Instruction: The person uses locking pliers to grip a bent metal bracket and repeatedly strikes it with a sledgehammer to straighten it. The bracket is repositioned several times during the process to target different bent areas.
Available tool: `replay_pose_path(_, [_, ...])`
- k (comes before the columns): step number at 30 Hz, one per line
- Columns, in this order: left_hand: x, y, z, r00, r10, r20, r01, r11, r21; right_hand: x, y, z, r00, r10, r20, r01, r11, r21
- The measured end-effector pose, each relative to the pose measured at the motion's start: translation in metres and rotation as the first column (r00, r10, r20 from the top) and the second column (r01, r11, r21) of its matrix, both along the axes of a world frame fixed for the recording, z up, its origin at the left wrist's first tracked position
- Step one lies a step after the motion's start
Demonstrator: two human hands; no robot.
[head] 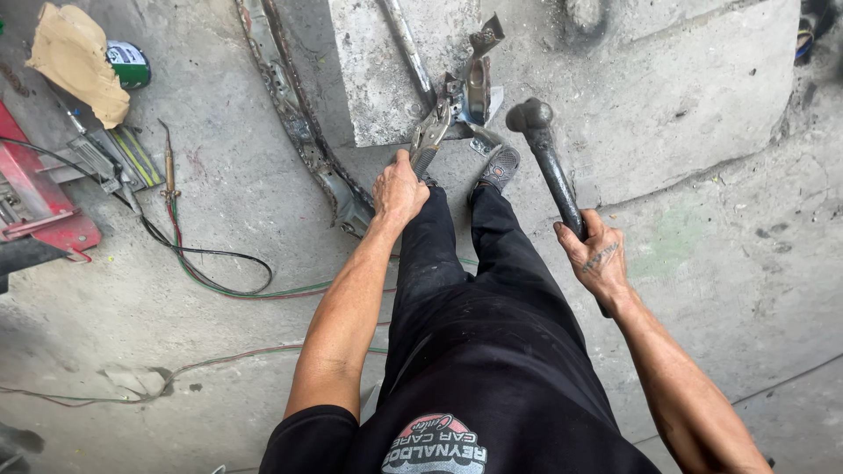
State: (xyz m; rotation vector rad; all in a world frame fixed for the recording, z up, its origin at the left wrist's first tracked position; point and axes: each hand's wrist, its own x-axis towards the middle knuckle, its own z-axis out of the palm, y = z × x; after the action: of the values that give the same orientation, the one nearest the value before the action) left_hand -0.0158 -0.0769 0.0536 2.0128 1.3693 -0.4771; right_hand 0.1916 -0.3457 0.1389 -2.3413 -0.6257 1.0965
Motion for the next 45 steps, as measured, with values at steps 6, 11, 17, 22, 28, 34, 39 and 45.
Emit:
replay_pose_path(6, [0.000,0.010,0.000,1.000,0.005,-0.006,-0.005,0.999,-0.040,0.026,0.017,0.031,0.868,0.217,0.446,-0.396,0.845,0.359])
replay_pose_path(11, [-0.006,0.008,-0.004,1.000,-0.002,0.025,0.002,1.000,-0.023,0.053,0.016,-0.016,0.825,0.435,0.361,-0.487,0.871,0.065])
replay_pose_path(17, [-0.003,-0.001,-0.008,0.998,-0.029,0.062,0.028,0.999,0.014,0.067,0.012,-0.098,0.809,0.529,0.254,-0.511,0.848,-0.140])
replay_pose_path(22, [0.010,-0.008,-0.002,0.989,-0.036,0.146,0.033,0.999,0.017,0.057,-0.010,-0.072,0.827,0.416,0.377,-0.462,0.886,0.035])
replay_pose_path(28, [0.006,-0.003,0.008,0.997,0.039,0.071,-0.033,0.995,-0.093,0.041,0.022,-0.013,0.896,0.211,0.392,-0.316,0.921,0.226])
replay_pose_path(34, [0.006,0.003,0.019,1.000,0.020,0.013,-0.019,0.994,-0.103,0.041,0.026,-0.013,0.756,0.180,0.630,-0.526,0.740,0.420])
replay_pose_path(39, [0.010,0.005,0.022,0.999,0.044,0.009,-0.043,0.991,-0.128,0.055,0.033,-0.073,0.890,0.370,0.267,-0.376,0.926,-0.027])
replay_pose_path(45, [0.014,-0.007,0.022,1.000,-0.024,-0.010,0.023,0.989,-0.146,0.046,0.013,-0.072,0.973,0.221,0.067,-0.204,0.957,-0.207])
